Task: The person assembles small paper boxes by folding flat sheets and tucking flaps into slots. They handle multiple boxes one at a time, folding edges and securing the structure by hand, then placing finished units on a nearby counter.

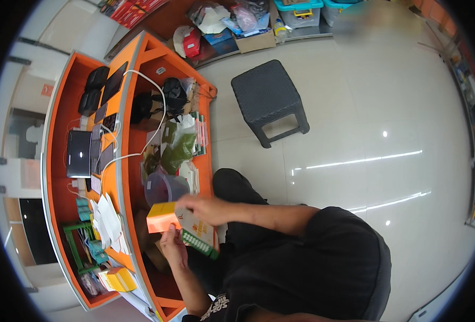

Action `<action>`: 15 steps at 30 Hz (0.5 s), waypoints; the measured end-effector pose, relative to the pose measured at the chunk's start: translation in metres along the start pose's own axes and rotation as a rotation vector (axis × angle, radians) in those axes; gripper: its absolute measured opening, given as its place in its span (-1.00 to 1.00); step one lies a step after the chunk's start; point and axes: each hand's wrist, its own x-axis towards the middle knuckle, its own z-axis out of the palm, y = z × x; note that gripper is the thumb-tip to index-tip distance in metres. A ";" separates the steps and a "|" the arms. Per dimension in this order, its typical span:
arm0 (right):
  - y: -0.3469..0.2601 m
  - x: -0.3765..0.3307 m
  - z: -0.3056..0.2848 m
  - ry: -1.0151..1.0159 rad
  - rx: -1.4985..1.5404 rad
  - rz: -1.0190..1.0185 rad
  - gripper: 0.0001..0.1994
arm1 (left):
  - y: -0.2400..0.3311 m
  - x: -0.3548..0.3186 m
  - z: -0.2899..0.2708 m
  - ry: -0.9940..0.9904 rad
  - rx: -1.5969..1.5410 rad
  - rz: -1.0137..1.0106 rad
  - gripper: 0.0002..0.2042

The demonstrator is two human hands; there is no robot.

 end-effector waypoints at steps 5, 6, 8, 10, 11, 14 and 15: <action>0.032 -0.009 -0.026 -0.140 -0.401 0.083 -0.26 | 0.030 -0.017 0.012 -0.096 -0.500 -0.399 -0.55; 0.024 -0.008 -0.018 -0.142 -0.284 0.077 -0.26 | 0.028 -0.018 0.009 -0.240 -0.554 -0.401 -0.54; 0.034 -0.005 0.002 -0.115 -0.221 -0.029 -0.27 | 0.016 -0.013 -0.013 -0.338 -0.662 -0.425 -0.56; 0.038 -0.012 0.022 -0.068 -0.085 -0.060 -0.28 | 0.007 -0.021 -0.017 -0.344 -0.757 -0.377 -0.56; 0.041 -0.015 0.032 -0.032 -0.081 -0.024 -0.28 | 0.001 -0.025 -0.018 -0.339 -0.801 -0.349 -0.56; 0.047 -0.027 0.068 0.095 -0.061 0.082 -0.30 | -0.030 -0.026 -0.020 -0.250 -0.847 -0.189 -0.56; 0.056 -0.031 0.086 0.163 -0.242 0.109 -0.26 | -0.047 -0.029 -0.027 -0.180 -0.815 -0.118 -0.56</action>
